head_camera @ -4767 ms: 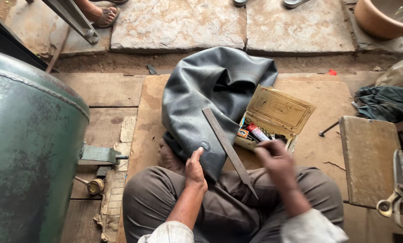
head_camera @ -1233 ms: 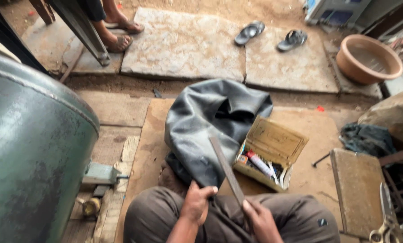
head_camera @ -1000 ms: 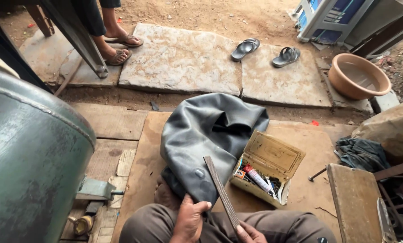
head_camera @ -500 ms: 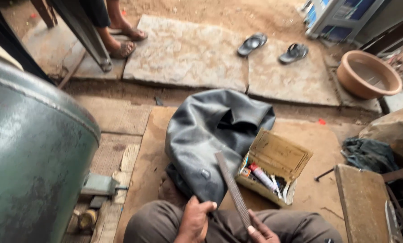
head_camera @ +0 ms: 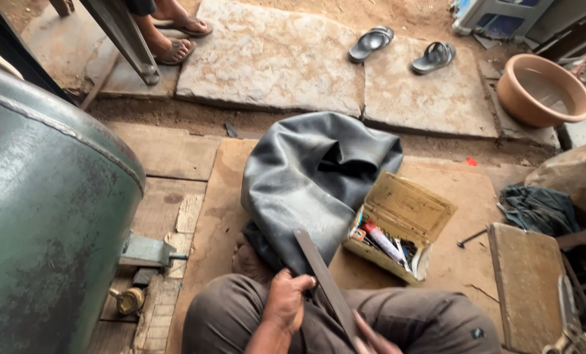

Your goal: Repairing a puncture in a large rubber tire inner tube using a file and adhesive.

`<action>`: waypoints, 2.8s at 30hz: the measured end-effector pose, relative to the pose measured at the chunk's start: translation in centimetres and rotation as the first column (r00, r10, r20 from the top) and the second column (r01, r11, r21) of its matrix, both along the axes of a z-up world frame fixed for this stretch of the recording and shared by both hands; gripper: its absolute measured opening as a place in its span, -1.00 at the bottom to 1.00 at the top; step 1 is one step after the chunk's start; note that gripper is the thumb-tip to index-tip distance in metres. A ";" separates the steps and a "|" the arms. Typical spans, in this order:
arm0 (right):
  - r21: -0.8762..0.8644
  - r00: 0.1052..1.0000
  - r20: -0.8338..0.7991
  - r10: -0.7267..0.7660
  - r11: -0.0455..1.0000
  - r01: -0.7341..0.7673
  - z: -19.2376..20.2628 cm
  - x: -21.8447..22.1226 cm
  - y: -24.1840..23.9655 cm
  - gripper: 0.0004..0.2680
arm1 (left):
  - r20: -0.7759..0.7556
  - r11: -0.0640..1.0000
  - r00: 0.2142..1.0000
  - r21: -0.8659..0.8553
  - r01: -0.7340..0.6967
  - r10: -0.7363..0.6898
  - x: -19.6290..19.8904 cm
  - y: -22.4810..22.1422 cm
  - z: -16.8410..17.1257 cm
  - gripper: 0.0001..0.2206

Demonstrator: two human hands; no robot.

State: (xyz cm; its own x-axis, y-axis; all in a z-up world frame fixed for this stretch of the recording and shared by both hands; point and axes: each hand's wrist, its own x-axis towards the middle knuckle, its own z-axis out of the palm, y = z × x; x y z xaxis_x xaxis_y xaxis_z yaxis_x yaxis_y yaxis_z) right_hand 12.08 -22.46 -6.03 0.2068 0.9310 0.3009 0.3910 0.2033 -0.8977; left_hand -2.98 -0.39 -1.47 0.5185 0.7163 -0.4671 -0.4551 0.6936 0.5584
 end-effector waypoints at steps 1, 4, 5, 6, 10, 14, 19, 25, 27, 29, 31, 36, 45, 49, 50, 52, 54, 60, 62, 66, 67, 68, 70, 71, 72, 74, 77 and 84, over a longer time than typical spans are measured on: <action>0.053 0.997 0.070 0.036 0.998 -0.039 2.5 -0.2 4.3 -0.65 | -0.002 1.000 1.000 0.008 0.020 -0.019 0.0 -0.3 -0.4 -0.75; -0.583 0.838 -0.370 -0.402 0.802 0.128 7.3 -2.2 12.8 -0.57 | -0.041 0.996 0.997 0.055 0.064 -0.062 -0.4 -0.2 0.3 -0.77; -0.583 0.838 -0.375 -0.397 0.804 0.120 8.0 -1.9 13.8 -0.57 | -0.046 0.997 0.997 0.056 0.059 -0.056 -0.6 -0.5 1.1 -0.77; -0.567 0.801 -0.426 -0.420 0.814 0.126 8.6 -1.8 15.0 -0.57 | -0.070 0.996 0.996 0.061 0.063 -0.058 -0.8 -0.5 1.9 -0.75; -0.564 0.730 -0.497 -0.469 0.814 0.139 10.6 -1.0 13.3 -0.56 | -0.091 0.996 0.993 0.050 0.075 -0.071 -0.5 0.0 2.4 -0.72; -0.123 0.997 -0.034 -0.076 0.990 0.072 1.8 2.6 2.5 -0.64 | -0.048 0.998 0.997 0.027 0.064 -0.062 -0.3 -0.1 -0.2 -0.75; -0.497 0.963 -0.201 -0.178 0.866 0.056 -6.6 3.3 -5.3 -0.61 | -0.009 0.999 0.999 0.025 0.036 -0.036 -0.1 0.0 0.6 -0.75; -0.635 0.763 -0.466 -0.448 0.770 0.064 10.3 -2.2 13.1 -0.57 | -0.038 0.996 0.999 0.085 0.029 -0.025 -0.4 -0.3 0.9 -0.69; -0.588 0.716 -0.531 -0.454 0.805 0.075 9.3 -2.0 13.8 -0.55 | -0.053 0.997 0.998 0.074 0.036 -0.032 -0.9 -0.6 0.9 -0.68; -0.535 0.671 -0.583 -0.459 0.838 0.109 8.1 -0.9 12.3 -0.53 | -0.049 0.996 0.998 0.066 0.053 -0.050 -0.4 0.0 0.8 -0.67; -0.487 0.854 -0.357 -0.379 0.855 0.176 6.3 -0.2 7.5 -0.57 | -0.064 0.999 0.998 0.022 0.027 -0.025 -0.5 -0.3 0.1 -0.68; -0.590 0.908 -0.238 -0.346 0.794 0.147 -7.7 2.0 -5.2 -0.58 | -0.033 0.999 0.999 0.009 0.037 -0.037 -0.1 0.1 0.0 -0.72; -0.565 0.728 -0.521 -0.445 0.820 0.097 8.5 -2.0 15.0 -0.54 | -0.076 0.997 0.995 0.049 0.065 -0.061 -0.3 -0.1 0.2 -0.73; -0.567 0.727 -0.477 -0.495 0.805 0.176 10.4 -1.8 12.4 -0.57 | -0.070 0.998 0.996 0.010 0.059 -0.058 -0.3 -0.3 2.0 -0.71; -0.570 0.728 -0.477 -0.493 0.804 0.171 7.1 -0.9 8.9 -0.57 | -0.072 0.998 0.996 0.007 0.055 -0.054 -0.3 -0.1 1.1 -0.71; -0.559 0.893 -0.314 -0.321 0.823 0.100 0.7 1.0 1.5 -0.58 | -0.051 0.999 0.998 0.016 0.038 -0.037 -0.2 0.0 -0.9 -0.73; -0.567 0.902 -0.302 -0.307 0.819 0.089 -1.4 0.4 -0.8 -0.57 | -0.054 0.999 0.998 0.011 0.035 -0.035 0.0 -0.2 -0.5 -0.73; -0.619 0.799 -0.445 -0.405 0.784 0.052 3.5 -2.5 7.1 -0.53 | -0.061 0.999 0.998 0.043 0.015 -0.013 0.2 -0.2 0.7 -0.69; -0.626 0.723 -0.534 -0.439 0.780 0.011 5.7 -2.6 11.5 -0.51 | -0.062 0.998 0.998 0.068 0.010 -0.006 0.1 -0.2 0.3 -0.68; -0.551 0.659 -0.592 -0.464 0.829 0.089 9.0 -2.2 13.9 -0.53 | -0.059 0.997 0.998 0.075 0.029 -0.025 0.1 -0.4 -0.2 -0.69; -0.550 0.652 -0.596 -0.468 0.830 0.093 9.1 -2.0 13.4 -0.53 | -0.057 0.997 0.998 0.078 0.027 -0.022 0.1 -0.2 0.0 -0.69; -0.553 0.653 -0.593 -0.471 0.827 0.095 9.5 -2.0 11.3 -0.53 | -0.056 0.997 0.998 0.074 0.027 -0.023 0.1 -0.3 0.4 -0.69; -0.655 0.730 -0.469 -0.497 0.750 0.089 10.1 -2.0 7.1 -0.54 | -0.084 0.999 0.996 0.048 -0.017 0.021 0.2 -0.3 1.1 -0.66; -0.658 0.731 -0.465 -0.499 0.748 0.092 5.9 -1.5 4.8 -0.54 | -0.081 0.999 0.997 0.044 -0.017 0.020 0.3 -0.2 1.0 -0.66; -0.673 0.731 -0.470 -0.495 0.737 0.066 2.0 -1.3 1.4 -0.54 | -0.085 0.999 0.996 0.029 -0.016 0.018 0.5 -0.3 0.8 -0.66; -0.683 0.733 -0.473 -0.488 0.729 0.044 -1.6 -1.5 -2.0 -0.54 | -0.085 1.000 0.996 0.019 -0.015 0.017 0.6 -0.2 0.2 -0.67; -0.550 0.799 -0.478 -0.365 0.833 0.052 0.4 -2.6 2.1 -0.57 | -0.054 1.000 0.999 0.022 -0.001 0.002 0.7 -0.2 -0.8 -0.68; -0.556 0.589 -0.648 -0.482 0.828 0.065 8.9 -3.4 14.2 -0.54 | -0.055 1.000 0.998 0.026 0.013 -0.012 0.7 -0.2 -0.2 -0.65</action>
